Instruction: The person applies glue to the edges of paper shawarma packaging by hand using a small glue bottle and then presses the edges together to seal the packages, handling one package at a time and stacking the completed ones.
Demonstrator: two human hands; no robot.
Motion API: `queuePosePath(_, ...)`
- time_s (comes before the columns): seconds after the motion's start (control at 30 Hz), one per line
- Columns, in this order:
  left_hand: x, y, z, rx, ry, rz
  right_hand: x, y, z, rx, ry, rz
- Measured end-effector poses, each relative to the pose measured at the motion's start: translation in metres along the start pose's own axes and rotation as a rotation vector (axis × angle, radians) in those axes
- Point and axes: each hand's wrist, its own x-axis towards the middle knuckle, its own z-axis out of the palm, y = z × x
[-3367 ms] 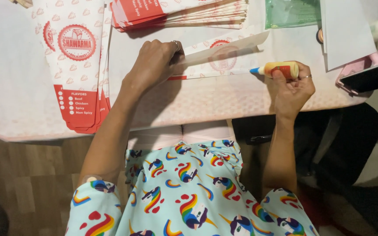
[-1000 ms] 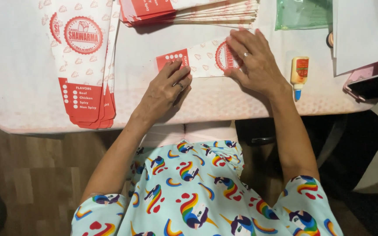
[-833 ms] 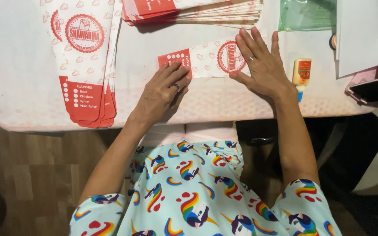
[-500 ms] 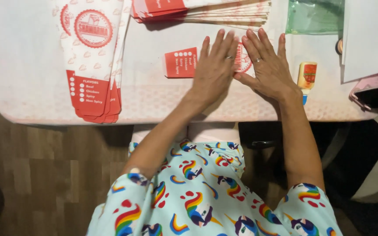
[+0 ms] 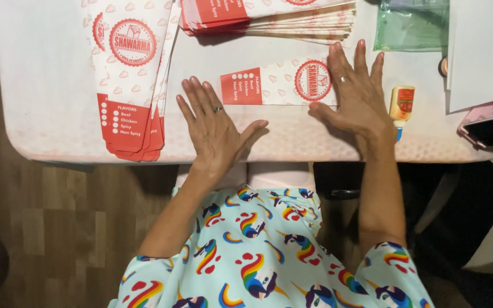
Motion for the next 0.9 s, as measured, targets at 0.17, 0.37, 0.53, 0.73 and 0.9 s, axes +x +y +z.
queuePosePath(0.17, 0.027, 0.017, 0.010, 0.048, 0.138, 0.402, 0.018, -0.028, 0.035, 0.070, 0.111, -0.167)
queuePosePath(0.37, 0.027, 0.010, 0.025, -0.137, 0.192, 0.460, 0.004, 0.002, 0.025, -0.029, 0.094, -0.006)
queuePosePath(0.53, 0.026, 0.011, 0.020, -0.115, 0.115, 0.471, -0.009, 0.034, 0.017, -0.028, 0.233, 0.234)
queuePosePath(0.73, 0.027, 0.005, 0.020, -0.235, 0.051, 0.521, -0.019, -0.019, 0.103, -0.119, 0.248, -0.105)
queuePosePath(0.9, 0.024, 0.006, 0.018, -0.265, 0.071, 0.523, -0.071, 0.034, 0.091, -0.141, 0.299, 0.077)
